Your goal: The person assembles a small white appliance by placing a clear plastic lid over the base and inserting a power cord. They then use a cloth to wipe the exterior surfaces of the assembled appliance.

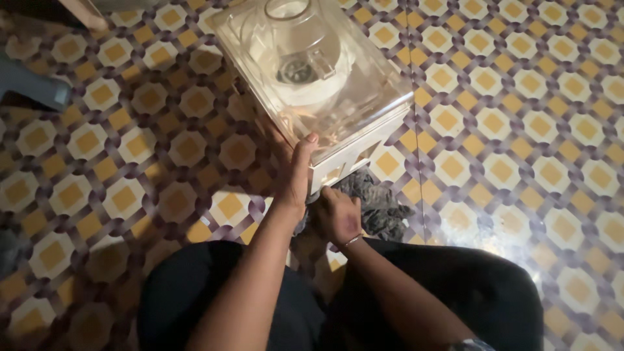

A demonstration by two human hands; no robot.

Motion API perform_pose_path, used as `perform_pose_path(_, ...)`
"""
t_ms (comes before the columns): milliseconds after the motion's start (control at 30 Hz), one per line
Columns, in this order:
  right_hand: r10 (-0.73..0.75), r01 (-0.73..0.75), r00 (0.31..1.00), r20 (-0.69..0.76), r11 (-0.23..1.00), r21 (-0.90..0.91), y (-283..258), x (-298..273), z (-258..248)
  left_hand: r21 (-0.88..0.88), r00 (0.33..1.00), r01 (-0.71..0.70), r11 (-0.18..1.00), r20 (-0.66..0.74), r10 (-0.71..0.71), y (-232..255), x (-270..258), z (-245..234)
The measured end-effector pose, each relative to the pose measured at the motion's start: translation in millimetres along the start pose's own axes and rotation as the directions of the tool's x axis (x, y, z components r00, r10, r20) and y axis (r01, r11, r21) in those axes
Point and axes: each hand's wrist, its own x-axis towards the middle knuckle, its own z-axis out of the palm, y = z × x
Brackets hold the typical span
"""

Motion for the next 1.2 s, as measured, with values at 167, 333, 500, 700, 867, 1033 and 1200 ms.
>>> perform_pose_path(167,0.126,-0.098,0.991,-0.054,0.926,0.366,-18,5,-24,0.008,0.994,0.105,0.994,0.030,-0.106,7,-3,-3)
perform_pose_path(333,-0.138,0.260,0.929,-0.345,0.904,0.339,-58,16,-76,0.133,0.999,0.041,0.990,-0.012,-0.040,12,-2,-1)
perform_pose_path(500,0.048,0.069,0.976,-0.214,0.859,0.508,-54,17,-60,0.030,0.999,0.029,0.999,-0.013,-0.029,6,-4,0)
perform_pose_path(700,0.133,-0.086,0.990,-0.054,0.849,0.521,-2,12,-14,0.073,0.930,0.367,0.927,-0.001,-0.368,0,0,-8)
perform_pose_path(867,0.143,-0.126,0.990,0.008,0.842,0.524,-12,10,-25,0.080,0.999,0.043,0.996,0.006,-0.044,5,-2,-2)
perform_pose_path(1033,0.099,0.004,0.985,-0.139,0.800,0.600,-40,17,-56,-0.019,0.961,0.274,0.962,0.036,-0.273,-1,-1,-5)
perform_pose_path(1200,0.295,-0.192,0.955,-0.038,0.710,0.677,-48,22,-64,0.046,0.993,0.120,0.992,-0.005,-0.120,1,0,-3)
